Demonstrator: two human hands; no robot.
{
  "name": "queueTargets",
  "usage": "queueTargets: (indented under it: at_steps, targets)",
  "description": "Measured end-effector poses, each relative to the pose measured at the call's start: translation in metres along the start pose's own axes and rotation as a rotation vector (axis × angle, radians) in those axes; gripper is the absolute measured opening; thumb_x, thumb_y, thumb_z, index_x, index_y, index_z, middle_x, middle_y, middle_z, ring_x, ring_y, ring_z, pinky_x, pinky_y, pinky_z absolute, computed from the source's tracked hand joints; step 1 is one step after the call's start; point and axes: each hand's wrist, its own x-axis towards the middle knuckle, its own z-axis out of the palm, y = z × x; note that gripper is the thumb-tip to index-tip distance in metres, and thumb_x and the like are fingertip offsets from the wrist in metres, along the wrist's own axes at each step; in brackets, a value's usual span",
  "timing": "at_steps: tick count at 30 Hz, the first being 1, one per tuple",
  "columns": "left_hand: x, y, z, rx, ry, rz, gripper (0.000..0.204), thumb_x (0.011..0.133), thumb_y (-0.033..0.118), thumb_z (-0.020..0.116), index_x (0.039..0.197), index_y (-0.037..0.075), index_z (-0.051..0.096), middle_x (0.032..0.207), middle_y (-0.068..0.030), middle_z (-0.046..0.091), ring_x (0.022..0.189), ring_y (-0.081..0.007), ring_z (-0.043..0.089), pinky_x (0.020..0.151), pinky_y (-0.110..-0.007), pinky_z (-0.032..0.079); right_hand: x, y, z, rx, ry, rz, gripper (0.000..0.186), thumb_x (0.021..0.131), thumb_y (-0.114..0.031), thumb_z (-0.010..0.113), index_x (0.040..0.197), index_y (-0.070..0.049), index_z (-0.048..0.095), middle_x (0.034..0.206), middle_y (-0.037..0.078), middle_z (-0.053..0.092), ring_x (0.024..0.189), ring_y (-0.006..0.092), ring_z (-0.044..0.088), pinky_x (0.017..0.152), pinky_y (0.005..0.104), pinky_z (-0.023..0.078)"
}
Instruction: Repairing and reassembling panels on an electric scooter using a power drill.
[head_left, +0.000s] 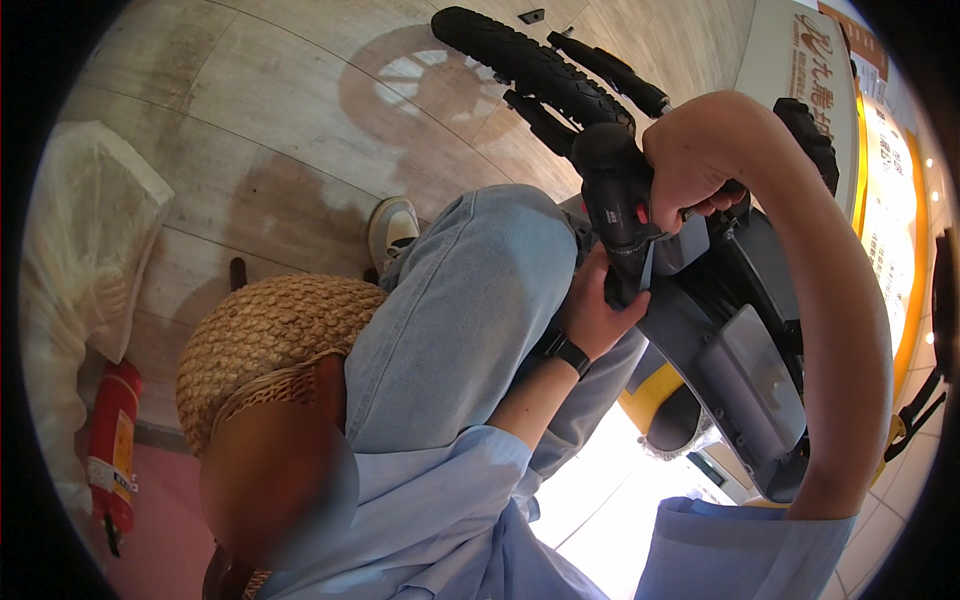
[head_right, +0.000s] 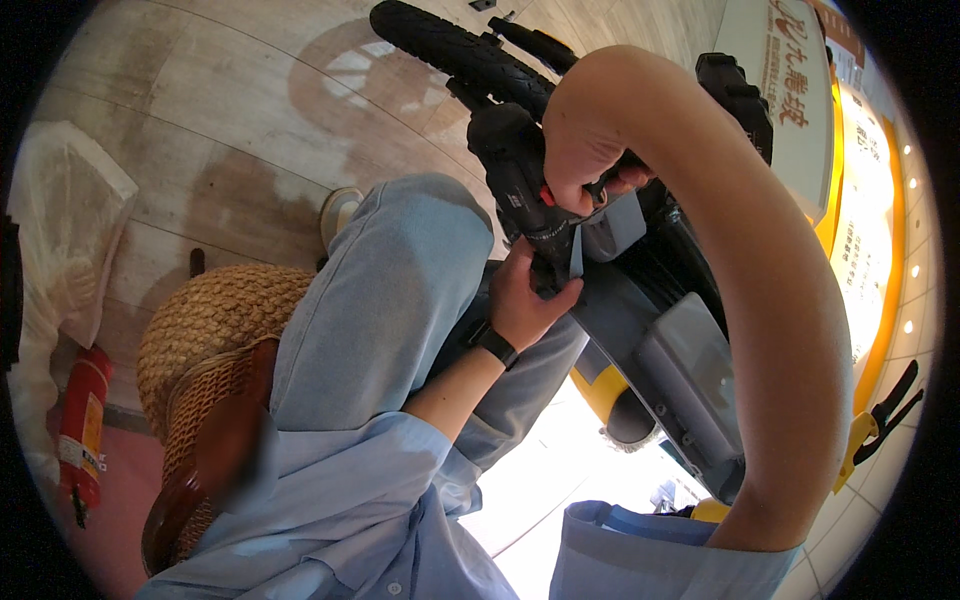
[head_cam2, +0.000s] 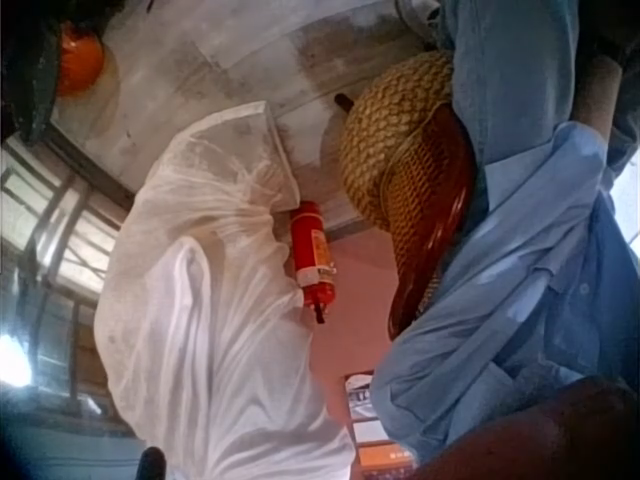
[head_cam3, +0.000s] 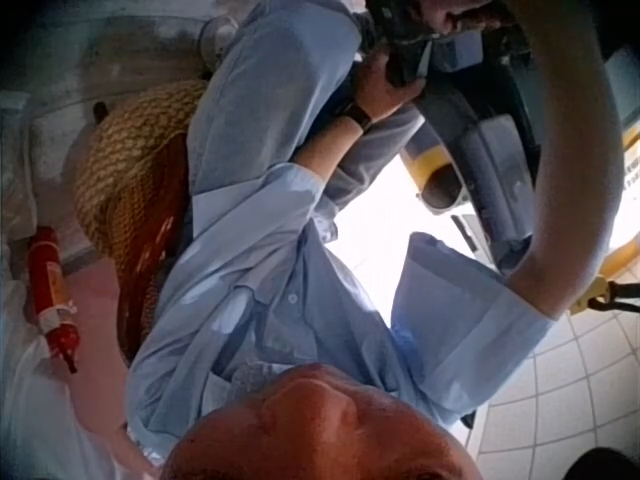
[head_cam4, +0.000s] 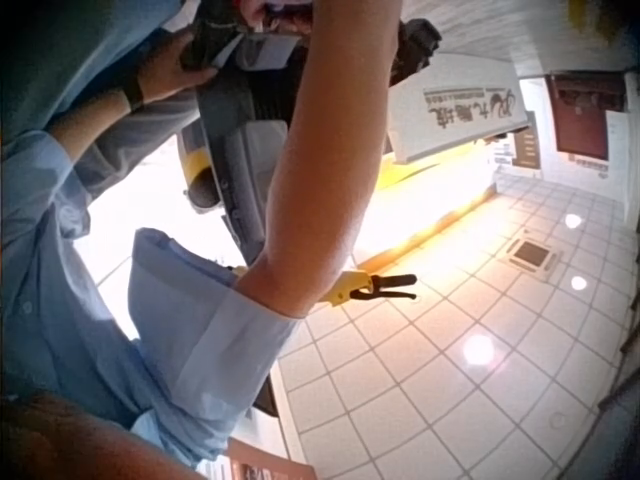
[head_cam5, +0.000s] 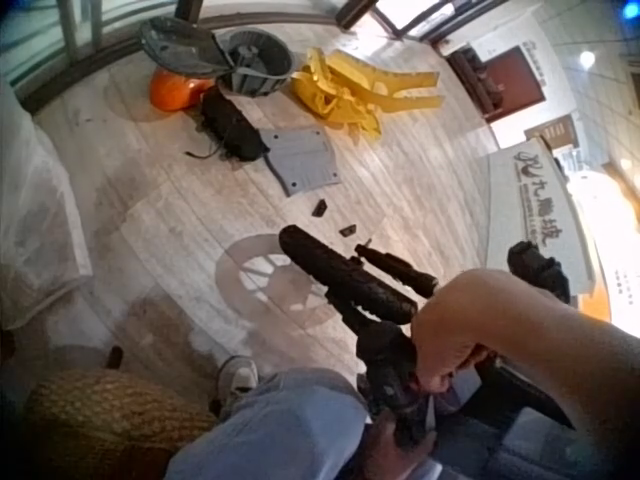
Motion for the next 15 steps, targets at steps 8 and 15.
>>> queueTargets:
  at_steps: [8,15]
  targets:
    - [-0.0016,-0.0015,-0.0023,0.023,-0.003,-0.061,0.056,0.067,0.014,0.076,0.113,0.004,0.044,0.100,-0.0122,0.060,0.090,-0.0230,0.063,0.076,-0.033,0.051,-0.0032,-0.0043,0.0014,-0.017,0.004,-0.007,0.019,0.061,-0.019,0.068,0.061,-0.002,0.061,0.057,0.007,0.058,0.047,0.0168,0.055,0.045,0.0289,0.045]
    - [-0.0015,0.0015,0.0020,-0.044,0.017,-0.137,0.057,0.067,0.013,0.075,0.112,0.004,0.042,0.101,-0.0127,0.060,0.089,-0.0217,0.064,0.076,-0.032,0.052,0.0027,-0.0031,0.0025,0.032,-0.050,0.016,0.019,0.064,-0.019,0.069,0.063,-0.002,0.061,0.058,0.006,0.058,0.048,0.0160,0.055,0.046,0.0296,0.046]
